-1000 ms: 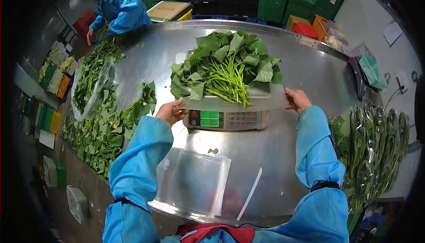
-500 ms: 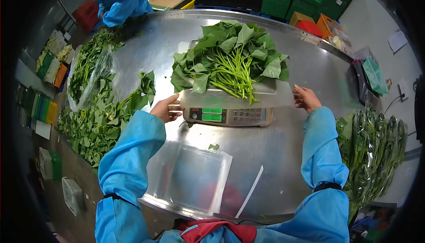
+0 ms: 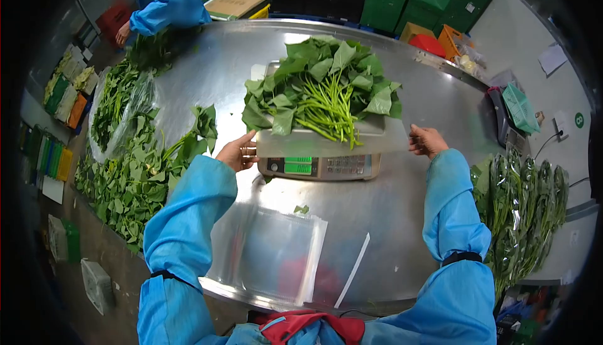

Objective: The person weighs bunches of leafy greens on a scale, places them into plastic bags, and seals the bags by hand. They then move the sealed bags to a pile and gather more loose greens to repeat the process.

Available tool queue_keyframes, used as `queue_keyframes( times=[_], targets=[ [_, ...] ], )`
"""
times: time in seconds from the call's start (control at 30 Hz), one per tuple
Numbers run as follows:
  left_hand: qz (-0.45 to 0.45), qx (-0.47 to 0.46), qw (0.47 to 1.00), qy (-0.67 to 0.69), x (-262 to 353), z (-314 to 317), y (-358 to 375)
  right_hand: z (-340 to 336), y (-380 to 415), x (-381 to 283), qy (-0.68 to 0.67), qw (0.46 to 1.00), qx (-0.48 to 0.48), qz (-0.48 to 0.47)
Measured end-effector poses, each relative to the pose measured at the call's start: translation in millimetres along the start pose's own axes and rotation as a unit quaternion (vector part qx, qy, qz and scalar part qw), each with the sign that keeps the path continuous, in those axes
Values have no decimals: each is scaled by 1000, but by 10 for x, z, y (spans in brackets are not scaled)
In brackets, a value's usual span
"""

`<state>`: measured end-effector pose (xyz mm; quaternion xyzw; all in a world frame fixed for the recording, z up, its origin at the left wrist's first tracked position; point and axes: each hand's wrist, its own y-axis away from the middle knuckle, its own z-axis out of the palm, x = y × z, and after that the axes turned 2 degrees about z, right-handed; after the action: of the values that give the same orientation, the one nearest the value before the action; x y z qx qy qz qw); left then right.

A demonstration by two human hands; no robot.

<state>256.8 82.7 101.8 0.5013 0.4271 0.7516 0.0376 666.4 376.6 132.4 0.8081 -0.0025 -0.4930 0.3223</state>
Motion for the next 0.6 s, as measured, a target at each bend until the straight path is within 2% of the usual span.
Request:
queue_keyframes(
  times=[0.1, 0.27, 0.3, 0.47, 0.6],
  targets=[
    [12, -42, 999, 0, 42, 86, -6, 72, -107, -48, -4, 1000, -13, -19],
    [10, -22, 1000, 0, 68, 159, -75, 228, -152, -142, 42, 999, -7, -25],
    [15, -52, 998, 9, 39, 136, -102, 246, -142, -182, 66, 998, 7, -24],
    [12, -55, 998, 1, -26, 201, -152, 256, -123, -196, 83, 996, -6, -26],
    [25, -77, 997, 21, -107, 153, -301, 231, -216, -35, 6, 999, -49, -19]
  ],
)
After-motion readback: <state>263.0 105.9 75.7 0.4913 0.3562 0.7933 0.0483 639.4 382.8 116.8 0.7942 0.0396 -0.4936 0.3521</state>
